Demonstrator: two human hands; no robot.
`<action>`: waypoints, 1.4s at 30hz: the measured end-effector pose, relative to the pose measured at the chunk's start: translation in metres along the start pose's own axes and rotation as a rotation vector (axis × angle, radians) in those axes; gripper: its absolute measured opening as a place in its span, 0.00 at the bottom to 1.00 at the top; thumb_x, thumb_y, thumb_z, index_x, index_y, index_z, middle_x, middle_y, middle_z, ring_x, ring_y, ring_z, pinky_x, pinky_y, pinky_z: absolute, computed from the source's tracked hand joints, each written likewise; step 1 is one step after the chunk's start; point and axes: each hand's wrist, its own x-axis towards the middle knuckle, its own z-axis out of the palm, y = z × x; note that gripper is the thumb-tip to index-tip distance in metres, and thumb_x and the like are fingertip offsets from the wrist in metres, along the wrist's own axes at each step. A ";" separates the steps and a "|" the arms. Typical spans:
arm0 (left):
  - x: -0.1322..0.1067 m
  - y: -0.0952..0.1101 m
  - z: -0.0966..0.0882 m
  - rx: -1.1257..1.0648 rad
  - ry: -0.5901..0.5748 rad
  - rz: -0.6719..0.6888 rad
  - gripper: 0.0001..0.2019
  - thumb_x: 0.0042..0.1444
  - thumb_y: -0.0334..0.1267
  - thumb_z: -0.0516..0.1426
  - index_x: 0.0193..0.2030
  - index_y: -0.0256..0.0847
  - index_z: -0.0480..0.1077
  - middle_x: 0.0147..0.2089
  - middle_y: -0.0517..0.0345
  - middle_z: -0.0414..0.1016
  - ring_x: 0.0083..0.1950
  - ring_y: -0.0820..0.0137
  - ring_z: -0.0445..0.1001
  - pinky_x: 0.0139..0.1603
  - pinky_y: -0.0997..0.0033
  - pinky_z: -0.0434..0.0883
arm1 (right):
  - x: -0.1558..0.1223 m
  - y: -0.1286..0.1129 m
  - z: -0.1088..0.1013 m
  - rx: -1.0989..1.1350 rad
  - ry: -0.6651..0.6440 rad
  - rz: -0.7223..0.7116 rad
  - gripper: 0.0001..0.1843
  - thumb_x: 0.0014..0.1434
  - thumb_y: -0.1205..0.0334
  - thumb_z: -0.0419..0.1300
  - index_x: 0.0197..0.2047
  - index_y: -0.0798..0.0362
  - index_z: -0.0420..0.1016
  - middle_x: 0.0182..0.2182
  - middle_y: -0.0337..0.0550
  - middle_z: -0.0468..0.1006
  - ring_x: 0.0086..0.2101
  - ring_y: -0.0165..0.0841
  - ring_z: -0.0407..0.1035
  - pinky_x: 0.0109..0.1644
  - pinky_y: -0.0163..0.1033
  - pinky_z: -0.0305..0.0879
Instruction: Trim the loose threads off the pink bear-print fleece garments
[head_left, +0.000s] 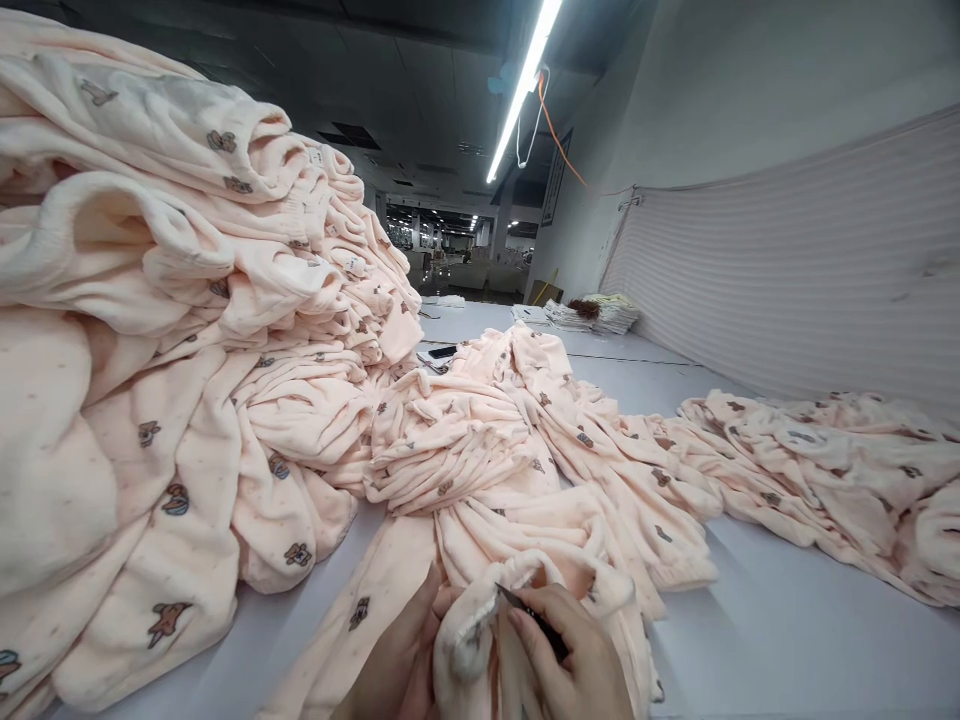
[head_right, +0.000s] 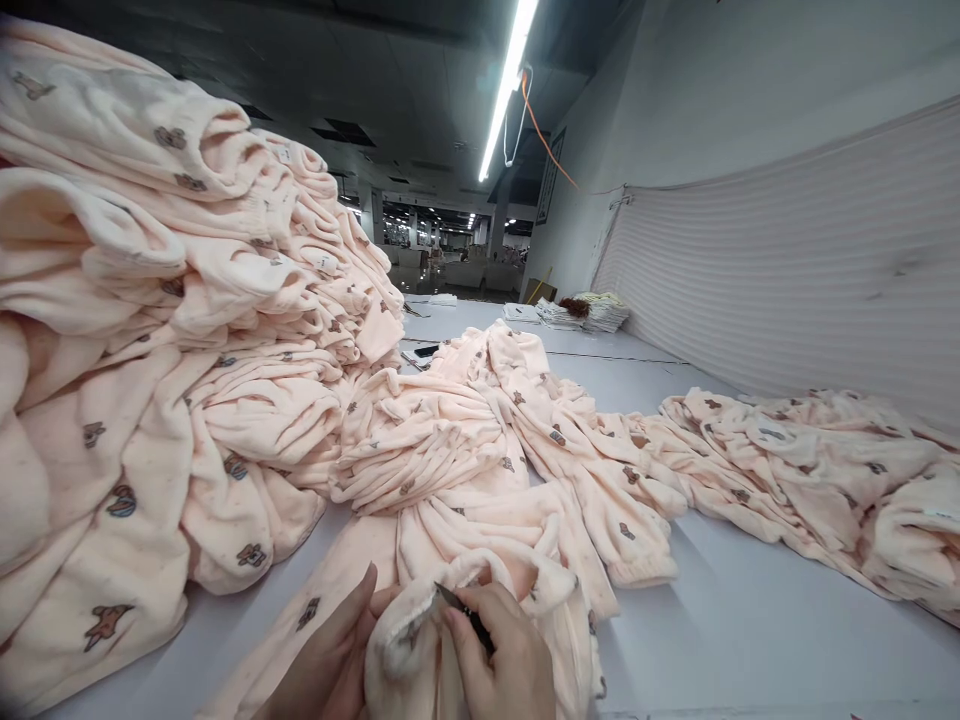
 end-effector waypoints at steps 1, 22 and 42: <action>0.000 0.000 -0.001 -0.006 0.007 0.014 0.24 0.60 0.54 0.50 0.45 0.35 0.75 0.35 0.48 0.81 0.41 0.57 0.79 0.47 0.59 0.71 | -0.002 -0.002 -0.001 -0.013 -0.013 -0.012 0.09 0.61 0.59 0.57 0.43 0.47 0.76 0.36 0.42 0.80 0.37 0.34 0.76 0.39 0.30 0.71; 0.019 0.030 -0.019 0.950 0.288 0.331 0.04 0.53 0.35 0.55 0.31 0.41 0.71 0.34 0.60 0.67 0.42 0.66 0.65 0.45 0.70 0.63 | -0.032 0.004 0.034 0.382 0.046 0.386 0.20 0.60 0.43 0.54 0.37 0.51 0.75 0.34 0.46 0.80 0.39 0.40 0.74 0.35 0.34 0.69; -0.095 0.010 -0.127 1.629 0.665 0.320 0.18 0.46 0.41 0.62 0.46 0.44 0.74 0.55 0.49 0.73 0.56 0.53 0.70 0.55 0.56 0.68 | 0.048 0.092 0.036 -0.043 -0.159 0.235 0.21 0.61 0.49 0.50 0.44 0.53 0.78 0.44 0.53 0.80 0.47 0.49 0.71 0.51 0.52 0.65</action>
